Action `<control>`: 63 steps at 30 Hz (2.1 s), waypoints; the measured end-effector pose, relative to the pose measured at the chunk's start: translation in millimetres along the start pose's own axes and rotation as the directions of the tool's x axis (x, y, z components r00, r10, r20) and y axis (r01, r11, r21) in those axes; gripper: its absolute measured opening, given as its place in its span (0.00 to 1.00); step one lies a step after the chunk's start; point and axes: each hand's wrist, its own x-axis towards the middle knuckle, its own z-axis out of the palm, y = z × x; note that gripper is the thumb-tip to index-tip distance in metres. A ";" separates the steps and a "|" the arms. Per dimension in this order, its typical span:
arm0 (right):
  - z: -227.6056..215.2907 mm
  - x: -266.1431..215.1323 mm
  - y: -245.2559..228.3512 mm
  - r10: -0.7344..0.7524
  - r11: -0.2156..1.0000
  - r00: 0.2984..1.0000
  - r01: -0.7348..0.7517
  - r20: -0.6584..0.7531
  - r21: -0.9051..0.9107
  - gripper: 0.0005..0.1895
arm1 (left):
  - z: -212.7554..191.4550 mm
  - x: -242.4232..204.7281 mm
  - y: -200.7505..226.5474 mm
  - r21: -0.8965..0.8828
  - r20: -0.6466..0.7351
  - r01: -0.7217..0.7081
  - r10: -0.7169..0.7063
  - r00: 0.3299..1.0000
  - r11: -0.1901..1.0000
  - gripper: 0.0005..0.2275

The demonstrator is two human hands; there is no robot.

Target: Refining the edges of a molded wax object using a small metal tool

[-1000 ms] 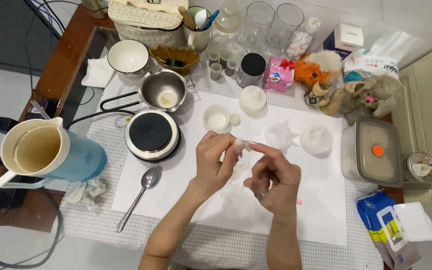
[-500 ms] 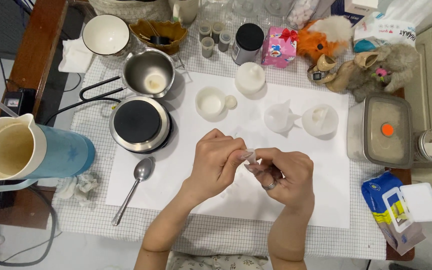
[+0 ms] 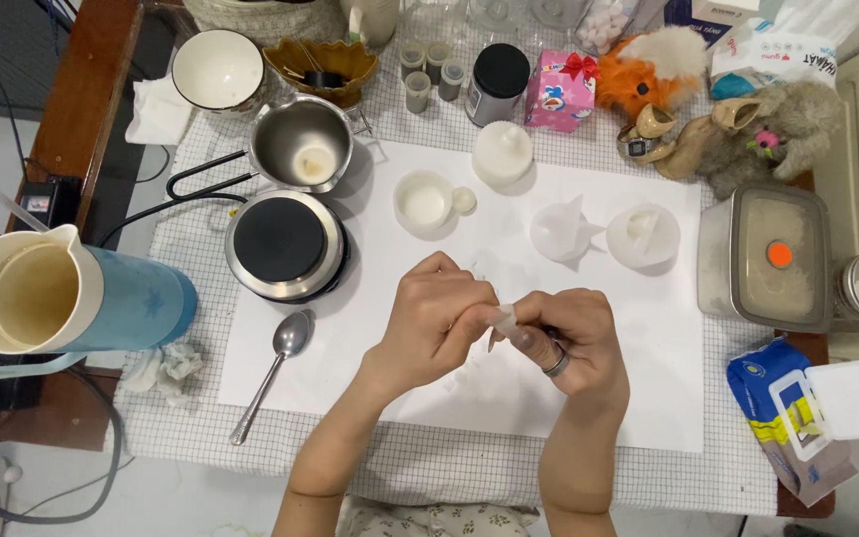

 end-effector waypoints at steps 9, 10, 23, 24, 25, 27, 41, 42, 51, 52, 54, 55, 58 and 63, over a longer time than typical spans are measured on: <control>13.7 -6.6 4.7 0.140 0.813 0.972 -0.221 0.188 0.539 0.15 | 8.3 -17.4 -39.0 0.333 -0.188 -0.427 0.503 0.844 0.841 0.21; 16.6 -10.0 9.5 0.138 0.812 0.972 -0.221 0.189 0.540 0.15 | 6.6 -19.0 -42.7 0.335 -0.187 -0.427 0.503 0.844 0.840 0.21; 15.8 -16.0 -12.3 -0.197 0.798 0.971 0.078 -0.136 -0.598 0.19 | -10.6 -3.0 -6.4 -0.022 -0.171 -0.139 0.134 0.976 0.990 0.19; 15.7 -17.3 -11.8 -0.254 0.758 0.957 0.109 -0.138 -0.643 0.15 | -9.9 -3.3 -3.8 -0.025 -0.145 -0.124 0.119 0.982 0.992 0.18; 16.6 -18.2 -10.9 -0.251 0.759 0.958 0.106 -0.139 -0.643 0.15 | -8.6 -4.7 -4.2 -0.027 -0.144 -0.121 0.116 0.983 0.992 0.18; 17.2 -19.3 -9.2 -0.340 0.723 0.928 0.153 -0.155 -0.674 0.12 | -5.4 -6.7 -4.8 -0.038 -0.141 -0.149 0.143 0.980 0.988 0.18; 16.5 -13.6 8.5 0.042 0.999 0.995 -0.038 -0.095 0.039 0.21 | -12.9 -3.0 -2.3 -0.116 0.025 -0.098 0.101 0.995 0.988 0.16; 15.1 -13.0 11.7 0.039 0.999 0.996 -0.039 -0.082 0.008 0.21 | -12.6 -3.1 0.2 -0.127 0.044 -0.082 0.088 0.995 0.988 0.16; 21.7 -23.5 33.3 0.075 0.849 0.997 -0.050 -0.026 0.526 0.21 | -2.2 -12.2 -12.2 -0.497 0.126 0.089 -0.030 0.992 0.863 0.12; 22.7 -23.3 33.5 0.075 0.850 0.997 -0.049 -0.028 0.525 0.21 | 1.1 -12.6 -12.5 -0.498 0.128 0.089 -0.029 0.991 0.862 0.12; 24.3 -22.9 34.2 0.073 0.749 0.996 -0.018 -0.055 0.663 0.24 | 8.2 -13.4 -13.3 -0.777 0.133 0.161 -0.092 0.987 0.609 0.15; 24.7 -14.8 24.7 0.073 0.750 0.996 -0.018 -0.056 0.661 0.24 | 8.1 -11.7 -10.1 -0.778 0.133 0.161 -0.091 0.987 0.608 0.15; 20.0 -6.7 17.9 0.028 0.751 0.996 0.037 -0.088 0.659 0.21 | 7.3 -7.6 -2.9 -0.776 0.094 0.140 -0.106 0.990 0.615 0.14; 6.0 -32.5 51.6 0.027 0.737 0.970 0.144 -0.241 0.660 0.16 | 7.3 -0.5 1.6 -0.613 -0.137 0.154 -0.296 0.945 0.775 0.09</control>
